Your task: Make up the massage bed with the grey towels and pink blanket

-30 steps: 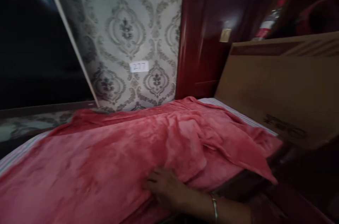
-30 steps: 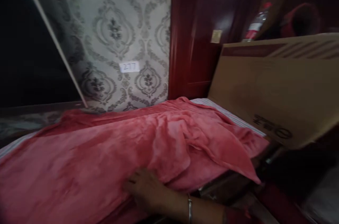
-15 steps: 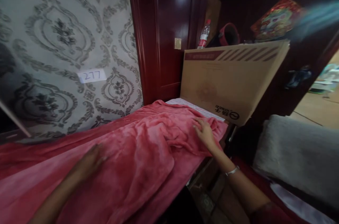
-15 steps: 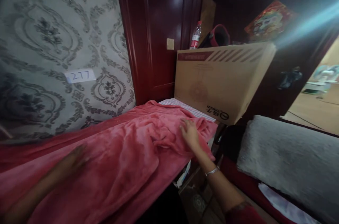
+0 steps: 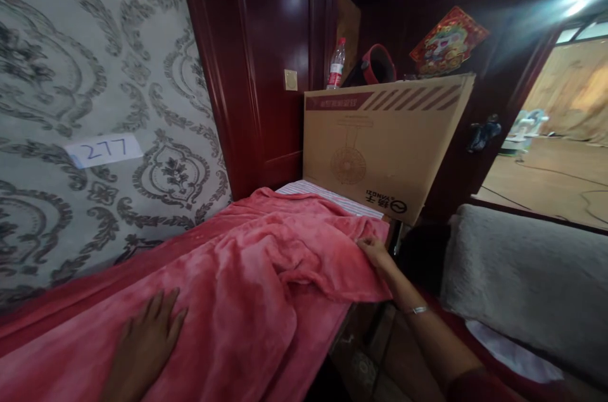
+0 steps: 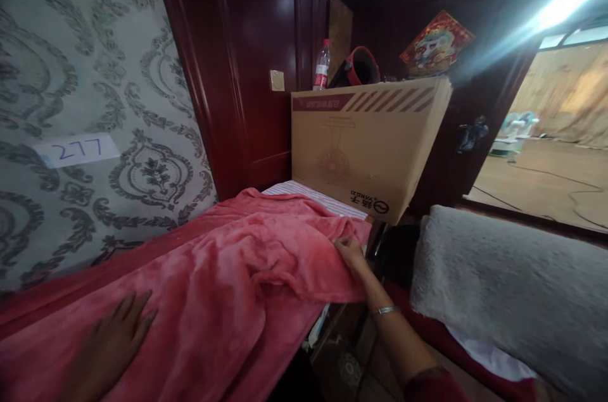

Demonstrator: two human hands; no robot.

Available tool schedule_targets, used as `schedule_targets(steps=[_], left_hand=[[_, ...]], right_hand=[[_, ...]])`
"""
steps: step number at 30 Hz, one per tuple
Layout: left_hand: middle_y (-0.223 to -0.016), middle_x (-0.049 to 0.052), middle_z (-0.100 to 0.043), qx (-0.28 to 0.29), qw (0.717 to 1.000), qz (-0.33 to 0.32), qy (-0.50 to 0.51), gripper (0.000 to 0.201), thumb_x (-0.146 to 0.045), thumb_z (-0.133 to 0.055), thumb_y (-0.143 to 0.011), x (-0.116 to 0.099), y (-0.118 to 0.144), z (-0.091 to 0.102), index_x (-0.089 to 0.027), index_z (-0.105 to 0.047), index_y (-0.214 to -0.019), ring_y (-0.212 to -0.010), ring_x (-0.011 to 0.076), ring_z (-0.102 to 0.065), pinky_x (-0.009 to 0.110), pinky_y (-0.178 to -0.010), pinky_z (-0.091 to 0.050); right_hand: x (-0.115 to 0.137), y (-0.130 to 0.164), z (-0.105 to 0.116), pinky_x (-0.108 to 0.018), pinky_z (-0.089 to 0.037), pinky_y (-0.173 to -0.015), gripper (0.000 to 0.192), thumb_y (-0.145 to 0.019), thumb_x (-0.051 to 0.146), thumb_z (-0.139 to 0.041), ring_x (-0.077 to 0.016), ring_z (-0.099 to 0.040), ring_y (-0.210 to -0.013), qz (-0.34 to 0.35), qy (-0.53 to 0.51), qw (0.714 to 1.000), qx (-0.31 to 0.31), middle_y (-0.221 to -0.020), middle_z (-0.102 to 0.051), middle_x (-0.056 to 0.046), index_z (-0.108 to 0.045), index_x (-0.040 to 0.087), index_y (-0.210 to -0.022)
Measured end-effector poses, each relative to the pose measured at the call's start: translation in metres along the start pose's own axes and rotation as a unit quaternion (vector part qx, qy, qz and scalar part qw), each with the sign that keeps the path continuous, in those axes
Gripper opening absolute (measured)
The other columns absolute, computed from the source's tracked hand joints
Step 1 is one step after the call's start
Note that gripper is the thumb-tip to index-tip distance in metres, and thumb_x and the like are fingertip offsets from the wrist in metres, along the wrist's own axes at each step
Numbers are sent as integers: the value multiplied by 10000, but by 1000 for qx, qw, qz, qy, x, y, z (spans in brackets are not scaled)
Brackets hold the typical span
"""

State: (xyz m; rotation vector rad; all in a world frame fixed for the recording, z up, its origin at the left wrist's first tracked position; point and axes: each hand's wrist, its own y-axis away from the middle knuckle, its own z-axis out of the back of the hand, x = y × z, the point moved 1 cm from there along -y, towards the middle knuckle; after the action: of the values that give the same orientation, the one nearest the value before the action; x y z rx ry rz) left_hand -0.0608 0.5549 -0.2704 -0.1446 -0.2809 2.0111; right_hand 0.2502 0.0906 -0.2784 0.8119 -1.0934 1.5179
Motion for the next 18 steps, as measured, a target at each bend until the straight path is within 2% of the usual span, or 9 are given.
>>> schedule_targets(steps=[3,5,8,10,11,12,14,16,18], left_hand=[[-1478,149,-534,0,1000,12,3,558,-365,-386,-871,3,-3,-3,-188,-616,-1347,-1436,348,-380,586,-1127,-327],[-1483,148,-530,4,1000,22,11,576,-372,-366,-881,2,-5,-5,-179,-590,-1375,-1435,341,-379,592,-1122,-336],[-1502,147,-509,-2,999,32,14,609,-382,-321,-902,-1,-6,-6,-160,-543,-1423,-1449,327,-360,583,-1127,-340],[-1513,158,-493,-6,999,33,6,628,-389,-295,-910,-2,-5,-5,-136,-524,-1438,-1454,327,-353,576,-1133,-335],[-1516,165,-486,-4,999,32,2,635,-393,-292,-910,-2,-5,-4,-126,-522,-1438,-1452,332,-354,577,-1135,-332],[-1519,170,-481,2,1000,30,0,638,-398,-294,-909,-1,-5,-4,-120,-523,-1436,-1450,340,-356,580,-1135,-329],[-1514,170,-486,10,1000,24,1,629,-400,-319,-900,-1,-4,-2,-133,-532,-1428,-1442,352,-364,588,-1131,-330],[-1494,165,-505,8,1000,17,7,615,-394,-348,-889,0,-4,0,-154,-539,-1422,-1431,351,-378,586,-1124,-340],[-1474,161,-524,-3,1000,12,13,606,-393,-367,-885,0,-3,1,-171,-540,-1421,-1419,344,-393,576,-1122,-347]], right_hand=[[26,31,-7,-348,-521,-654,210,-683,400,-599,-217,-613,-644,43,-11,997,61,-676,-668,-50,-663,200,-694],[51,61,-16,-415,-543,-817,309,-707,370,-609,-258,-670,-823,100,-22,989,104,-904,-740,-62,-739,213,-939],[85,107,-35,-427,-521,-953,440,-752,365,-664,-272,-663,-1059,203,-46,941,266,-1203,-712,-28,-717,308,-1184],[95,121,-45,-373,-567,-798,289,-742,403,-716,-247,-701,-889,160,-98,910,370,-1022,-745,-18,-759,317,-1015],[94,121,-48,-351,-565,-684,212,-737,441,-725,-229,-693,-737,109,-131,908,382,-857,-734,-21,-751,295,-890],[90,116,-50,-335,-542,-585,222,-734,490,-721,-210,-653,-600,50,-165,918,357,-709,-687,-20,-708,275,-786],[76,96,-47,-325,-494,-476,341,-702,586,-702,-190,-566,-460,-45,-215,949,226,-550,-582,-5,-587,265,-708],[59,75,-40,-320,-473,-436,422,-669,642,-685,-182,-529,-437,-81,-234,962,120,-536,-541,5,-499,270,-740],[46,61,-34,-307,-458,-420,464,-655,656,-675,-166,-500,-429,-105,-242,962,62,-534,-499,23,-438,269,-754]])
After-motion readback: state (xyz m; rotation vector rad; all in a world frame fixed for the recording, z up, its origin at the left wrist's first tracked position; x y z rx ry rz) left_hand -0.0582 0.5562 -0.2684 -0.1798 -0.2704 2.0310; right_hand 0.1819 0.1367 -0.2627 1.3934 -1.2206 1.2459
